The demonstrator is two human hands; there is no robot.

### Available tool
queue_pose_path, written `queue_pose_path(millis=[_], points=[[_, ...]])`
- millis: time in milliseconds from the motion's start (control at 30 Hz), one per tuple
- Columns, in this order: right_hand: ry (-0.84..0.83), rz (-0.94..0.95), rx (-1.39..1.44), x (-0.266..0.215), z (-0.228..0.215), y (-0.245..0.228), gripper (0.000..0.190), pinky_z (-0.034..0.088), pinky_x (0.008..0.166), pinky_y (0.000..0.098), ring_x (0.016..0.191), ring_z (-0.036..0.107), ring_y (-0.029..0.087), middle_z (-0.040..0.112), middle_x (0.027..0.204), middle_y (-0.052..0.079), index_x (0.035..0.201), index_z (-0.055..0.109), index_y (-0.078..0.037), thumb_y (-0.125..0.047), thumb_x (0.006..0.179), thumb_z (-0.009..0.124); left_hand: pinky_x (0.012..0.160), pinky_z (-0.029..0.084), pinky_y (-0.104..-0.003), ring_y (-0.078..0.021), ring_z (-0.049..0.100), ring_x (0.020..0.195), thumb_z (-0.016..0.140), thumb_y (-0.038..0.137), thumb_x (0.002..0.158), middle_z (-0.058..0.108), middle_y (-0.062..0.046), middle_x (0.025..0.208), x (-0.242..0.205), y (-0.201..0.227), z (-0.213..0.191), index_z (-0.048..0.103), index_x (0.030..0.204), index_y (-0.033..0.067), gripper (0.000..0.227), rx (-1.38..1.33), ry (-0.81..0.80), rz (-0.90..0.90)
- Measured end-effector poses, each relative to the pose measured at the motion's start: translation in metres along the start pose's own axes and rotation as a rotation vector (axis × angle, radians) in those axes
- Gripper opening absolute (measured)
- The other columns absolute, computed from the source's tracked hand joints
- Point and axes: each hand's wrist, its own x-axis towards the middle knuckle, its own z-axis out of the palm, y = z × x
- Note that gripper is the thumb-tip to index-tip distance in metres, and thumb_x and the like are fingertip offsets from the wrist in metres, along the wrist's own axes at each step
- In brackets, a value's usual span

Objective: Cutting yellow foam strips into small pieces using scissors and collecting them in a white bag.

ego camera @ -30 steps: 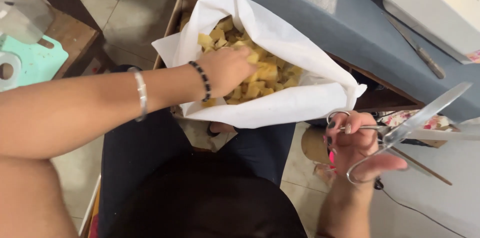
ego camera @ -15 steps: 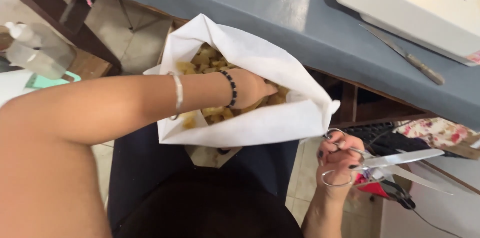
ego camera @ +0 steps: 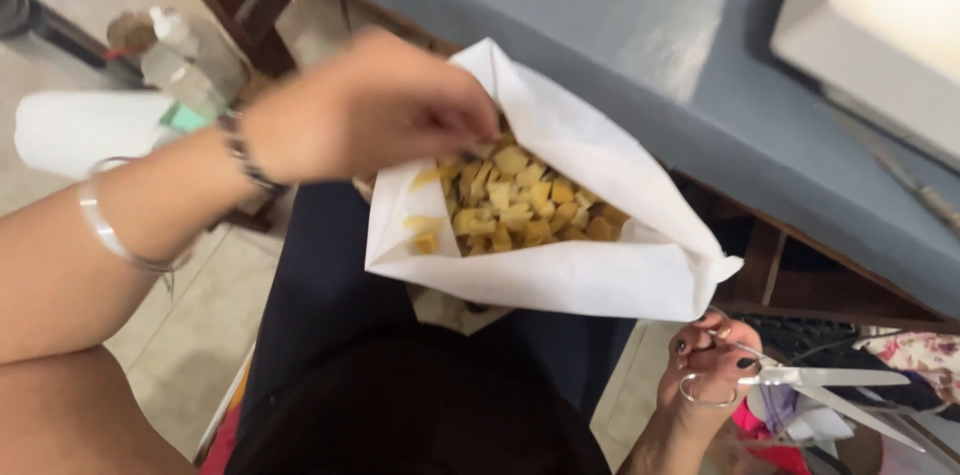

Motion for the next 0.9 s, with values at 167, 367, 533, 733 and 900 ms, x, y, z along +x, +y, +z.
queue_pose_path(millis=[167, 367, 533, 733, 900], points=[[0.055, 0.105, 0.139, -0.003, 0.001, 0.001, 0.029, 0.04, 0.051, 0.0165, 0.067, 0.049, 0.009, 0.048, 0.077, -0.001, 0.096, 0.056, -0.018, -0.044, 0.1, 0.068, 0.074, 0.056, -0.023, -0.0092, 0.072, 0.078, 0.071, 0.006, 0.107, 0.076, -0.002, 0.089, -0.072, -0.069, 0.035, 0.075, 0.115, 0.0051, 0.009, -0.167, 0.575, -0.098], [0.292, 0.189, -0.034, 0.0, -0.009, 0.02, 0.028, 0.036, 0.042, 0.0201, 0.052, 0.039, 0.009, 0.041, 0.066, 0.0, 0.126, 0.062, -0.021, -0.04, 0.109, 0.051, 0.071, 0.05, -0.023, -0.0078, 0.063, 0.072, 0.075, 0.017, 0.1, 0.073, 0.002, 0.085, -0.124, -0.122, 0.127, 0.076, 0.112, 0.0144, 0.012, -0.24, 0.557, -0.433], [0.242, 0.166, -0.059, -0.007, -0.019, 0.028, 0.031, 0.035, 0.048, 0.0242, 0.059, 0.043, 0.011, 0.044, 0.071, -0.002, 0.105, 0.058, -0.017, -0.048, 0.103, 0.059, 0.077, 0.054, -0.031, -0.0161, 0.07, 0.08, 0.073, 0.013, 0.102, 0.076, -0.004, 0.096, -0.141, -0.141, 0.179, 0.077, 0.114, 0.0087, 0.013, -0.091, 0.526, -0.366], [0.173, 0.051, -0.246, -0.028, 0.044, -0.009, 0.035, 0.033, 0.051, 0.0249, 0.061, 0.043, 0.012, 0.044, 0.081, 0.001, 0.094, 0.05, -0.018, -0.05, 0.1, 0.063, 0.075, 0.054, -0.034, -0.0214, 0.07, 0.081, 0.071, 0.006, 0.106, 0.076, -0.009, 0.101, -0.132, -0.141, 0.187, 0.075, 0.109, 0.0022, 0.007, -0.155, 0.621, -0.166], [0.232, 0.128, -0.406, -0.045, 0.079, -0.028, 0.018, 0.037, 0.056, 0.0265, 0.06, 0.048, 0.011, 0.056, 0.095, 0.003, 0.099, 0.048, -0.022, -0.039, 0.102, 0.051, 0.066, 0.05, -0.035, -0.0233, 0.065, 0.074, 0.066, 0.008, 0.11, 0.072, -0.008, 0.09, -0.103, -0.15, 0.197, 0.075, 0.109, 0.0029, 0.01, -0.109, 0.706, -0.042]])
